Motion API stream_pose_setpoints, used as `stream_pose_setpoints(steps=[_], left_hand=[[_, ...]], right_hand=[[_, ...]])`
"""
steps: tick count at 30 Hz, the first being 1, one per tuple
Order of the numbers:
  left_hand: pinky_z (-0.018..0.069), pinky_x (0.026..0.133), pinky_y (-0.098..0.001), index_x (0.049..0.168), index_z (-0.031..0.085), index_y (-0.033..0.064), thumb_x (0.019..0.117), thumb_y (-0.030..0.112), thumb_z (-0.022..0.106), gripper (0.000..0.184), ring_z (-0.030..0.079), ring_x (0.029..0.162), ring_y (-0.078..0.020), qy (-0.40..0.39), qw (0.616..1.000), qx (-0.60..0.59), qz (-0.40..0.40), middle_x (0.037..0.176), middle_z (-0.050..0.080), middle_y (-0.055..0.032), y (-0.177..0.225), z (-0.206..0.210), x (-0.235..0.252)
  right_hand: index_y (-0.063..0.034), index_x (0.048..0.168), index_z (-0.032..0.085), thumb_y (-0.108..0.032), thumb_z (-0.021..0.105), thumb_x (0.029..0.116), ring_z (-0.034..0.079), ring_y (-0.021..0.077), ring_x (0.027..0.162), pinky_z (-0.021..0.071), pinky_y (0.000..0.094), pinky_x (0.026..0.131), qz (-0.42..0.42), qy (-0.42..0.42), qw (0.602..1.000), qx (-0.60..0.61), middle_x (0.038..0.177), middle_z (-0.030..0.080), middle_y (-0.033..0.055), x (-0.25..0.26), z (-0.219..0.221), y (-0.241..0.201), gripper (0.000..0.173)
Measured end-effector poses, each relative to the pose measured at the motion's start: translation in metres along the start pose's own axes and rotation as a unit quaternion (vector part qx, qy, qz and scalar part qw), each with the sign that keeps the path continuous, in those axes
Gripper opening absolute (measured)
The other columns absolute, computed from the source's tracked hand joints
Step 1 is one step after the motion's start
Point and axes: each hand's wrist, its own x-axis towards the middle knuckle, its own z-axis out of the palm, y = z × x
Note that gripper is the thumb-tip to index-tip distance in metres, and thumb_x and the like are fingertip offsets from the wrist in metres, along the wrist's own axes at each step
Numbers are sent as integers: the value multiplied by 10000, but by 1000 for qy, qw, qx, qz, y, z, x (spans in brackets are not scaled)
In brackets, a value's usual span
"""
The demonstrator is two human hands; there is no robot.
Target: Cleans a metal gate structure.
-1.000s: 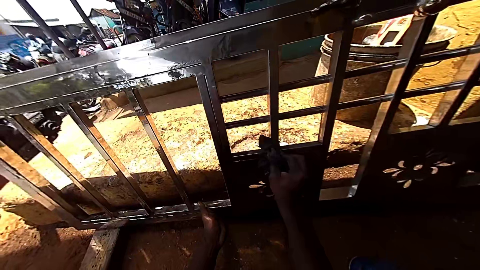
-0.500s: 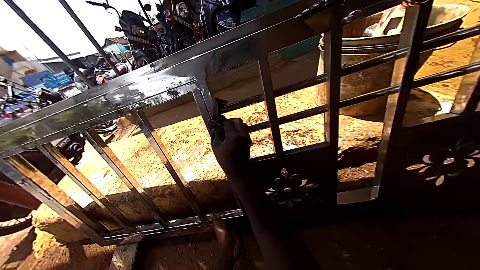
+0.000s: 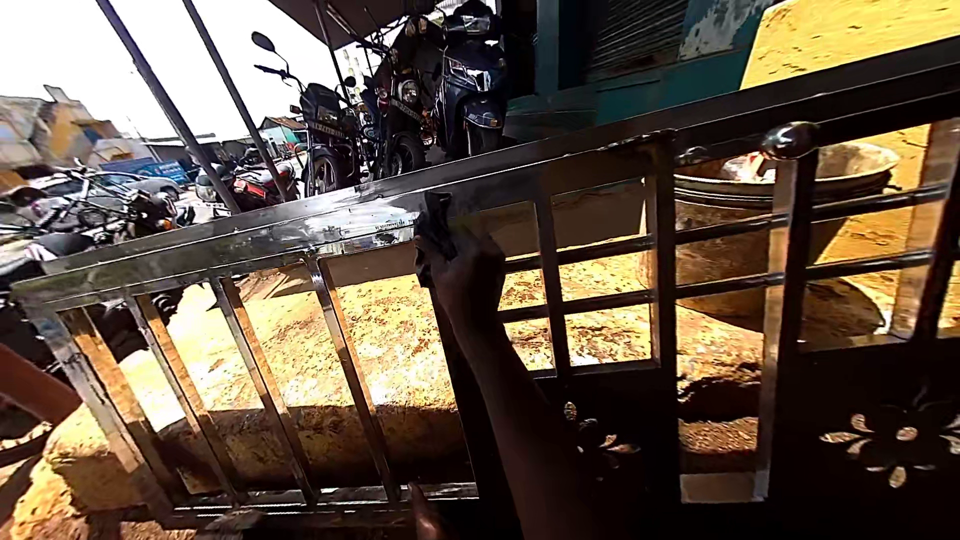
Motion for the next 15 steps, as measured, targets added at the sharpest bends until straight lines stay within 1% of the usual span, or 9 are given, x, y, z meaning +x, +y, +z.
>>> stream_pose_setpoints(steps=[1,2,3,4,6,8,10,13,15], left_hand=[[417,1029,-477,1386,517,0,1023,670,21,909,568,1155,-317,117,993,10,7,1285,569,-260,-5,15,2],[418,1045,-527,1463,456,19,1027,642,-44,910,549,1240,-349,106,992,53,32,1386,536,-264,-15,-5,20],[515,974,-578,1513,355,-24,995,675,-70,968,560,1284,-399,-35,986,130,100,1441,501,-321,-31,-61,54],[542,913,-602,1498,414,28,951,774,-8,1016,586,1257,-392,-35,985,131,103,1418,550,-278,-39,-84,79],[544,855,-619,1425,526,98,902,851,13,1050,621,1190,-366,37,989,120,78,1338,627,-207,-42,-83,93],[521,918,-647,1454,510,141,909,846,22,1016,595,1247,-354,48,991,102,76,1378,611,-176,-43,-81,94],[524,898,-633,1458,507,155,915,832,-9,1010,602,1234,-338,63,990,102,78,1375,616,-166,-41,-78,89],[547,848,-574,1431,503,145,933,800,-32,981,630,1147,-317,59,991,100,73,1303,635,-173,-38,-77,90],[548,850,-593,1433,509,142,917,831,-4,1001,633,1156,-333,42,992,94,71,1304,640,-180,-39,-84,97]], right_hand=[[-61,772,709,-486,822,827,649,229,699,561,403,616,20,-12,1000,7,769,640,79,-26,-13,2,443],[-50,767,720,-436,837,815,651,241,697,570,400,614,41,-20,999,12,763,632,87,-57,-25,7,407],[-60,747,727,-419,835,792,643,221,667,578,369,590,50,-12,999,7,736,619,69,-91,-32,18,378],[-44,749,750,-385,826,765,659,228,673,589,355,617,42,-1,999,-3,726,648,84,-124,-40,28,350],[-9,886,793,-285,759,790,673,248,741,583,337,705,-4,-12,1000,-28,798,697,114,-162,-55,38,295],[12,1022,792,-184,723,809,690,250,809,591,340,771,-18,-65,998,-19,871,717,120,-163,-70,38,297],[12,1094,780,-125,711,810,715,227,808,609,346,764,37,-84,995,34,879,736,116,-140,-88,37,323],[32,1111,742,-100,662,854,717,214,860,601,352,786,77,38,996,1,959,737,150,-91,-117,53,300],[61,1098,720,-78,627,943,713,299,965,591,439,859,96,39,993,-62,1062,715,214,-66,-129,61,229]])
